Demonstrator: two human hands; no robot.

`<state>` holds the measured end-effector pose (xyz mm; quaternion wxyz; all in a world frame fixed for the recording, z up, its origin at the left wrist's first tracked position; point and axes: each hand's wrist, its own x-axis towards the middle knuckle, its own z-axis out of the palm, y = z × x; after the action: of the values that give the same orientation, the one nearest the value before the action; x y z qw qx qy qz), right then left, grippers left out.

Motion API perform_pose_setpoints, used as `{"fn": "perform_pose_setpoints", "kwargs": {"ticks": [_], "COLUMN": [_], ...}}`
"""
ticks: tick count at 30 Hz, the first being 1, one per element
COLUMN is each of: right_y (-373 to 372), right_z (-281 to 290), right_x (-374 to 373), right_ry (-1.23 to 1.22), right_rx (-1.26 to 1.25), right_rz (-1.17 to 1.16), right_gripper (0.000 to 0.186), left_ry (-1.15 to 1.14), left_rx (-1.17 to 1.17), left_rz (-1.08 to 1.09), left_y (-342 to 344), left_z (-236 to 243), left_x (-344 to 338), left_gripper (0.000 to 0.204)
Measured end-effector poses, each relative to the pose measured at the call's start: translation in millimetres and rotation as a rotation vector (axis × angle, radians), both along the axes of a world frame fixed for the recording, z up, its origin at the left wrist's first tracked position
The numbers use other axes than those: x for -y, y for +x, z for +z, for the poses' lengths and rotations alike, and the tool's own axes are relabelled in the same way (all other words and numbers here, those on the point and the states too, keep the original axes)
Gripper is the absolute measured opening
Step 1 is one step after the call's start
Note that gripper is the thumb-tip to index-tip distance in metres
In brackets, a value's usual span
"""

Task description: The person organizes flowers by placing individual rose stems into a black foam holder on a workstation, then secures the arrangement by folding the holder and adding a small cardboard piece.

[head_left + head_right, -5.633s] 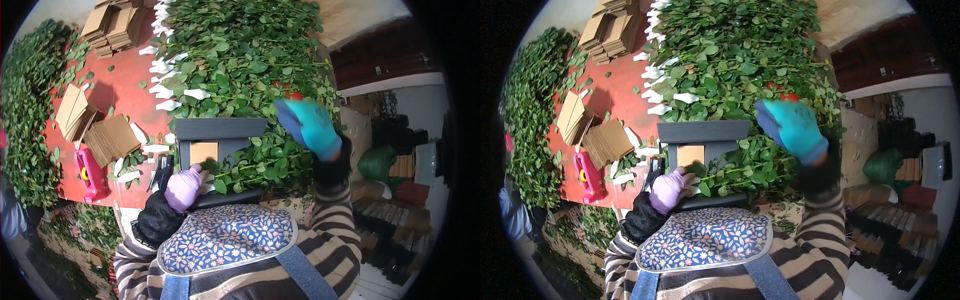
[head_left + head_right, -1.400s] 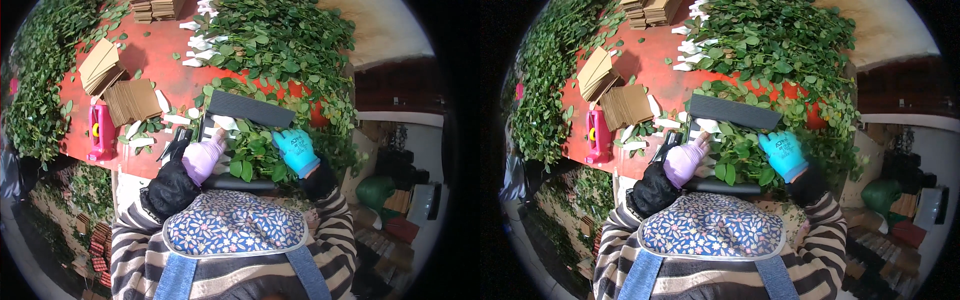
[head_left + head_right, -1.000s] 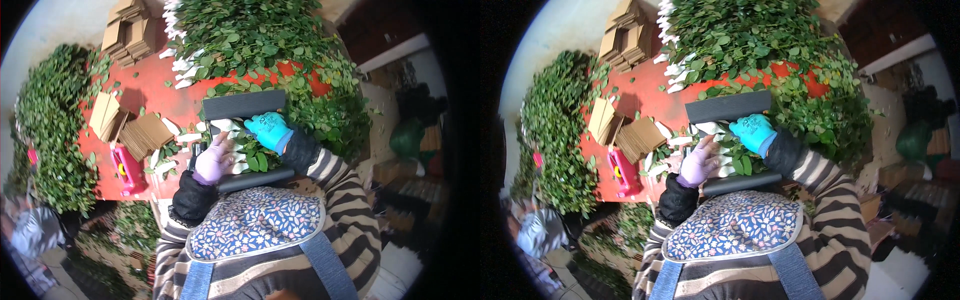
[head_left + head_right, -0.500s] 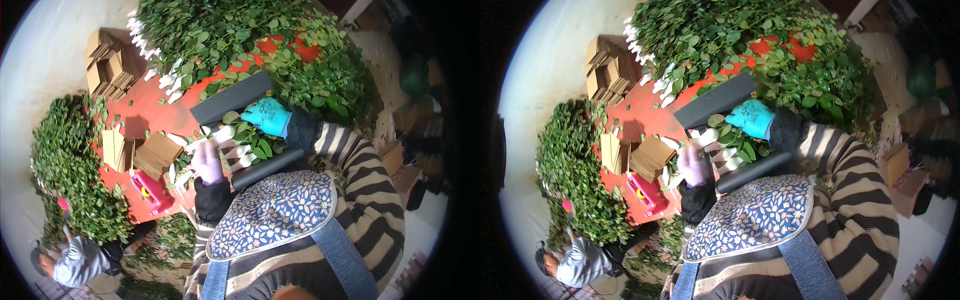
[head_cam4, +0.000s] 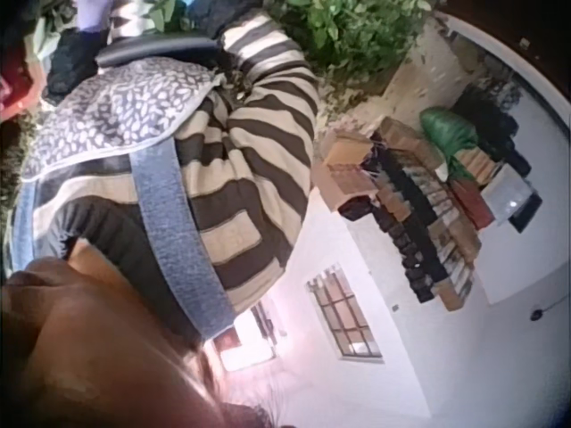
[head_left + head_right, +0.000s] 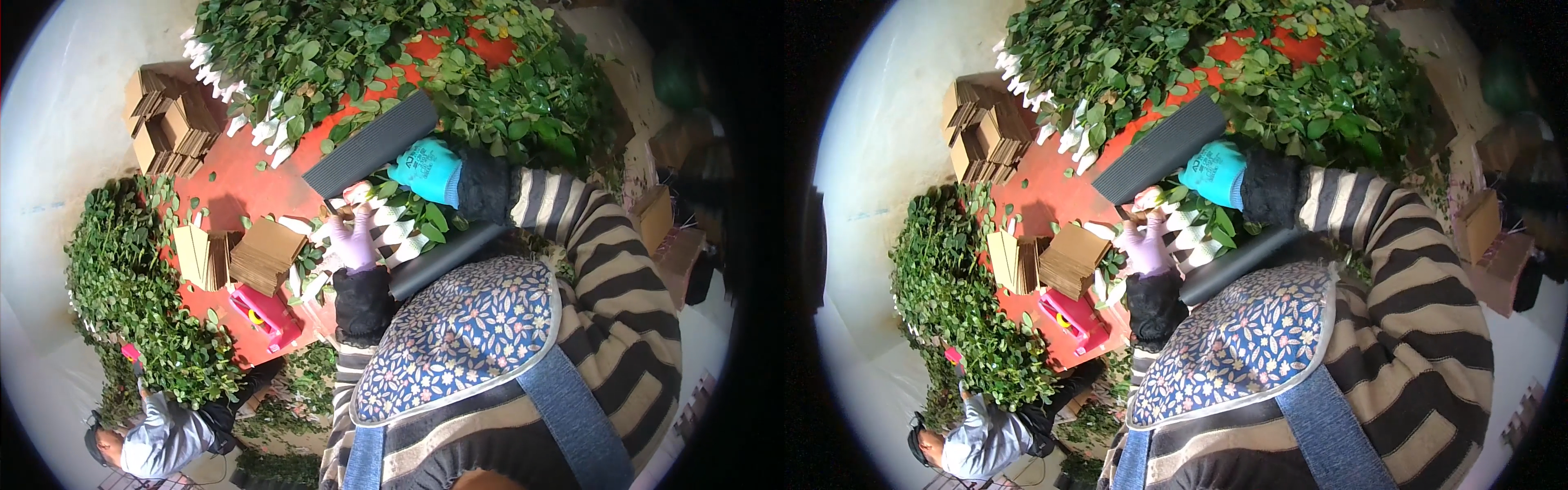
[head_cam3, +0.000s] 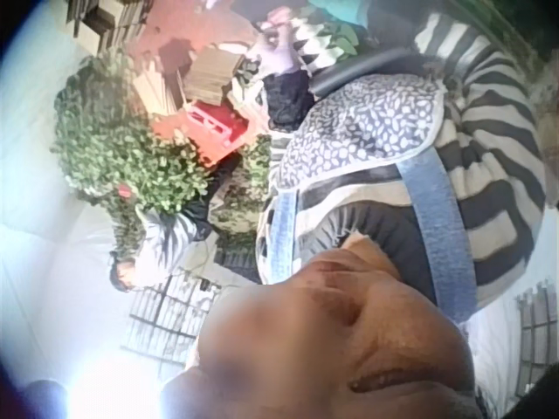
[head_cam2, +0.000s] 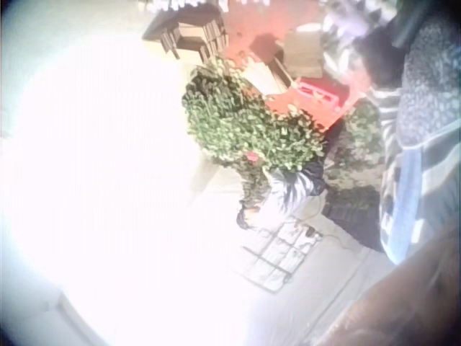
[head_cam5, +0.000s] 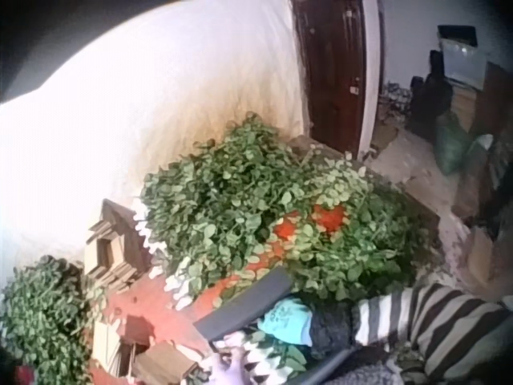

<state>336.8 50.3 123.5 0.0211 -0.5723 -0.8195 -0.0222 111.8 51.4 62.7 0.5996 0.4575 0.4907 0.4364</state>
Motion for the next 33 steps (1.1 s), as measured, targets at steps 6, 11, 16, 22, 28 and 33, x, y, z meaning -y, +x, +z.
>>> {"fn": "perform_pose_setpoints", "kwargs": {"ticks": [6,11,16,22,28,33], "right_y": [-1.9,23.1,27.3,18.7,33.3,12.5], "right_z": [10.3,-13.0,28.4,6.4,35.1,36.7], "right_x": [0.5,-0.7,17.2,14.1,24.4,29.9], "right_ry": [-0.085,-0.043,-0.163,-0.038,-0.329,-0.379], "right_rx": [-0.021,-0.321,-0.314,-0.283,-0.290,0.008], "right_rz": [-0.003,0.036,0.242,0.228,0.330,0.263], "right_gripper": [0.019,0.034,0.026,0.020,0.033,0.016], "left_ry": [0.033,0.031,0.287,0.145,-0.166,0.610], "left_rx": [-0.011,-0.015,-0.549,-0.365,-0.299,-0.680], "left_rz": [0.107,0.240,-0.306,-0.135,-0.569,-0.659], "left_y": [-7.0,-86.1,-26.5,-86.9,-47.2,-44.3], "left_z": [28.1,40.2,38.1,24.2,46.5,54.0], "left_x": [2.7,-10.3,15.6,5.3,30.7,21.3], "left_gripper": [0.015,0.010,0.022,0.026,0.021,0.021]}}
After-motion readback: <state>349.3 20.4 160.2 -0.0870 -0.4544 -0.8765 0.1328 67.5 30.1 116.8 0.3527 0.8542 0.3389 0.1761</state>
